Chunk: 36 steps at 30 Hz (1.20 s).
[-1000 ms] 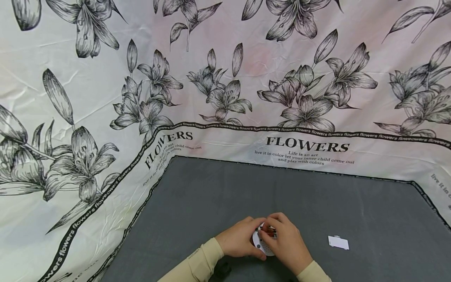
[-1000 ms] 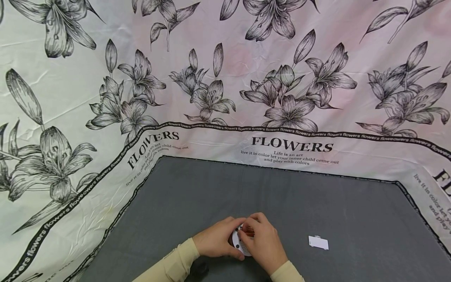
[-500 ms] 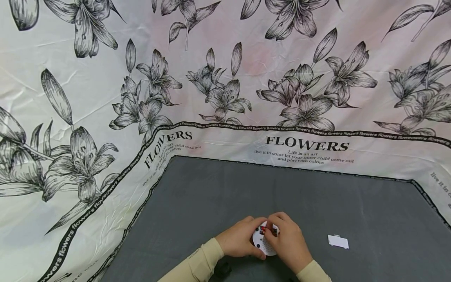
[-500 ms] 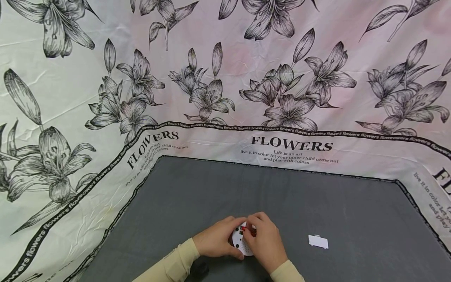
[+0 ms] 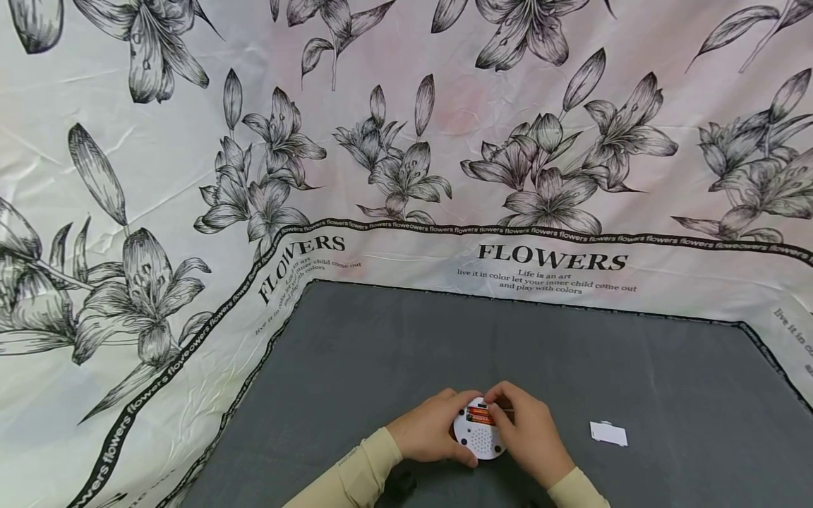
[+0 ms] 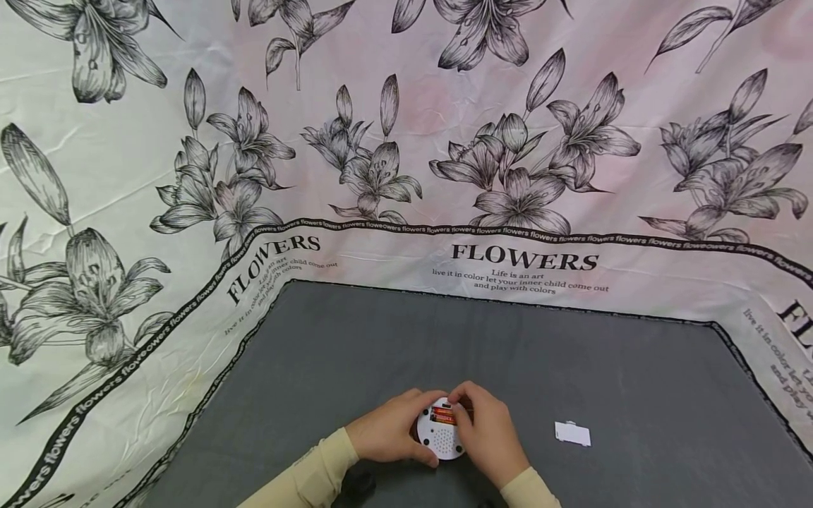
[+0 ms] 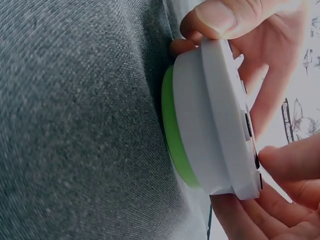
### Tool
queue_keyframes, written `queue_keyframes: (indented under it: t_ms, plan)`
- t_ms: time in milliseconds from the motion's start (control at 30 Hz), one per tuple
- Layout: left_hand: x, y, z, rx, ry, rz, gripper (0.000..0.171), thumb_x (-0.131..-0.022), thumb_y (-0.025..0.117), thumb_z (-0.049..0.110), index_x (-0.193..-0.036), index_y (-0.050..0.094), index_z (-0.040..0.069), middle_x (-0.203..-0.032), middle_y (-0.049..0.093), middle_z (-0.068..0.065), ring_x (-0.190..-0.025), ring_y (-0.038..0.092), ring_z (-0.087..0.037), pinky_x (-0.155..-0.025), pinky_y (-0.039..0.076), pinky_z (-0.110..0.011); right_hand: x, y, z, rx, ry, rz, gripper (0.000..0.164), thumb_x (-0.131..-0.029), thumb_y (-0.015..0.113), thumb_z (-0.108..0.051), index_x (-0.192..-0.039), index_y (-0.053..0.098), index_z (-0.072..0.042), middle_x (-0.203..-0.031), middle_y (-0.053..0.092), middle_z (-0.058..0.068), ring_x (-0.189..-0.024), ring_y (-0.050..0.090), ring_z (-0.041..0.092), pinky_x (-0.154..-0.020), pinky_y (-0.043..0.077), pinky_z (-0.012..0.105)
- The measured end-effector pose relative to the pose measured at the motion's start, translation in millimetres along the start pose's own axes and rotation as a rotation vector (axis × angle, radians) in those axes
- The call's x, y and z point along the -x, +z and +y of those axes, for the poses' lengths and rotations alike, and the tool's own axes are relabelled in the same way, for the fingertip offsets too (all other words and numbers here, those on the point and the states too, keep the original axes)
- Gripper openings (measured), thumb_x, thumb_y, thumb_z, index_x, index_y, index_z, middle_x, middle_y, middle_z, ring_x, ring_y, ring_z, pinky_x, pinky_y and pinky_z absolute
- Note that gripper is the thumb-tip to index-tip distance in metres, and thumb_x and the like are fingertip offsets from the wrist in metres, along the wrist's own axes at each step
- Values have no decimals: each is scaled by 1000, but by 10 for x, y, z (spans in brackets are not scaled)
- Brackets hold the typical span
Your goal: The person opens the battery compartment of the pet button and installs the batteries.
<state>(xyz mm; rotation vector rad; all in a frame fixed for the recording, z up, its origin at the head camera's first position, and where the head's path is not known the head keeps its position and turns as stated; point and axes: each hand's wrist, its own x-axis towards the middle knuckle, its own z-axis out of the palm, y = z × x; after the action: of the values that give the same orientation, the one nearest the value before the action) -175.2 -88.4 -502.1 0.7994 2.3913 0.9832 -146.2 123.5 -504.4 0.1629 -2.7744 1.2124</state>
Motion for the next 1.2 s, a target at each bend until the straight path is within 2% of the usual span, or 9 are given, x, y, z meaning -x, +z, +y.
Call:
queue_keyframes:
  t_ms: [133,367,767,1200]
  plan:
    - [-5,-2,-1,-4,-4,2,93,-84,96,36,-161,45,40,-121,58,9,-88,54,-4,-75,49,-22,-10,-16,6,-18,21,-6,20,-99,73,0,-100,73,-20,-105,79,3,-95,78,16,-77,62,32]
    - [-18,3,0,-7,6,6,92,-83,97,35,-160,46,40,-118,59,10,-88,53,-4,-75,49,-22,-14,-33,-39,-14,39,6,22,-96,77,1,-94,73,-20,-101,80,1,-96,78,16,-78,62,34]
    - [-29,-5,9,-47,43,8,92,-83,97,37,-160,47,36,-115,60,12,-87,52,-2,-74,48,-20,-3,11,-44,18,11,45,27,-91,81,4,-88,73,-22,-95,80,0,-94,78,15,-75,61,32]
    - [-11,-2,7,-12,2,1,93,-82,97,37,-160,47,40,-119,59,11,-89,54,-3,-76,48,-22,5,-33,-15,-11,17,-1,25,-95,78,3,-92,74,-21,-99,77,-1,-98,77,15,-79,63,32]
